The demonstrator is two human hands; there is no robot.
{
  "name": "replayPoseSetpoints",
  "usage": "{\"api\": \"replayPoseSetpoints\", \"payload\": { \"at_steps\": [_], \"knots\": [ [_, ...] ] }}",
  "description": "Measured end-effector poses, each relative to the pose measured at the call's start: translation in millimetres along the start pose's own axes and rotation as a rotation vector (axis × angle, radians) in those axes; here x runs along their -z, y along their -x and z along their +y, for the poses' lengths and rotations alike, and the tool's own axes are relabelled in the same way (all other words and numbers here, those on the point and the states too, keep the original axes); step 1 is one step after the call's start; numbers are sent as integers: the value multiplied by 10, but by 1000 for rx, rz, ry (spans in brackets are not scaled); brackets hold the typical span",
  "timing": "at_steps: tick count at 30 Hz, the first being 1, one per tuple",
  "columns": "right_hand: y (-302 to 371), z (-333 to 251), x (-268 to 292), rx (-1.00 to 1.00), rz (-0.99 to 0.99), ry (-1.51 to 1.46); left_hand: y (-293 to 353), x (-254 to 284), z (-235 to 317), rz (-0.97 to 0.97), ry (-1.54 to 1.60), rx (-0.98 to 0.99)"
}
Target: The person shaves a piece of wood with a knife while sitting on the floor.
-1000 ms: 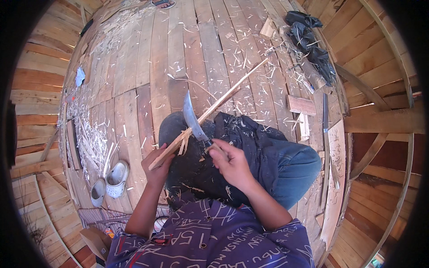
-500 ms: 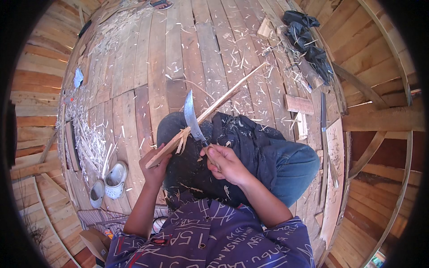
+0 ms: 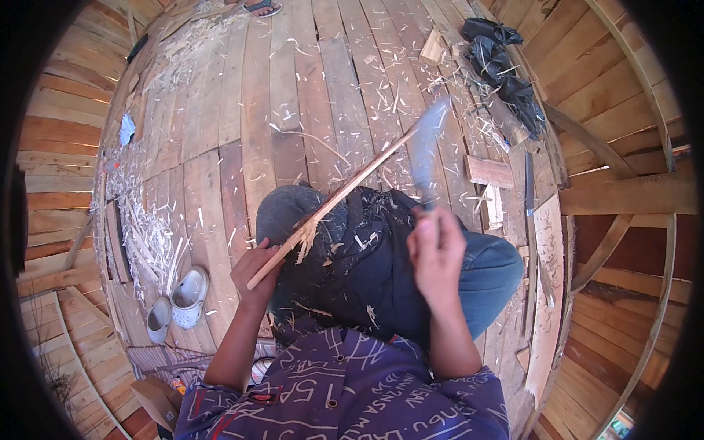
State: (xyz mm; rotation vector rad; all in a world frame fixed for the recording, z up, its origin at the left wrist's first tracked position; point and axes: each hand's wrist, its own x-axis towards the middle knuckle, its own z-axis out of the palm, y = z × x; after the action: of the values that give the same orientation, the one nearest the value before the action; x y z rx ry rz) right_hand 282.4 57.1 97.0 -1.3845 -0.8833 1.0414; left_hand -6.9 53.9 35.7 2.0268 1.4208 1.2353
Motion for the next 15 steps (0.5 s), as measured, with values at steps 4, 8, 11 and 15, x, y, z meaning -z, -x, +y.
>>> {"api": "replayPoseSetpoints", "payload": {
  "at_steps": [4, 8, 11, 15],
  "knots": [
    [-128, -68, 95, -210, -80, -154, 38, 9, -52, -14, -26, -136],
    [-52, 5, 196, -333, -498, 83, 69, -16, -79, -33, -77, -228],
    [-111, -11, 250, -275, -121, -170, 66, -23, -64, -35, -107, -243],
    [62, 109, 181, -185, -663, 228, 28, -43, -65, -40, -135, -271]
  ]
}}
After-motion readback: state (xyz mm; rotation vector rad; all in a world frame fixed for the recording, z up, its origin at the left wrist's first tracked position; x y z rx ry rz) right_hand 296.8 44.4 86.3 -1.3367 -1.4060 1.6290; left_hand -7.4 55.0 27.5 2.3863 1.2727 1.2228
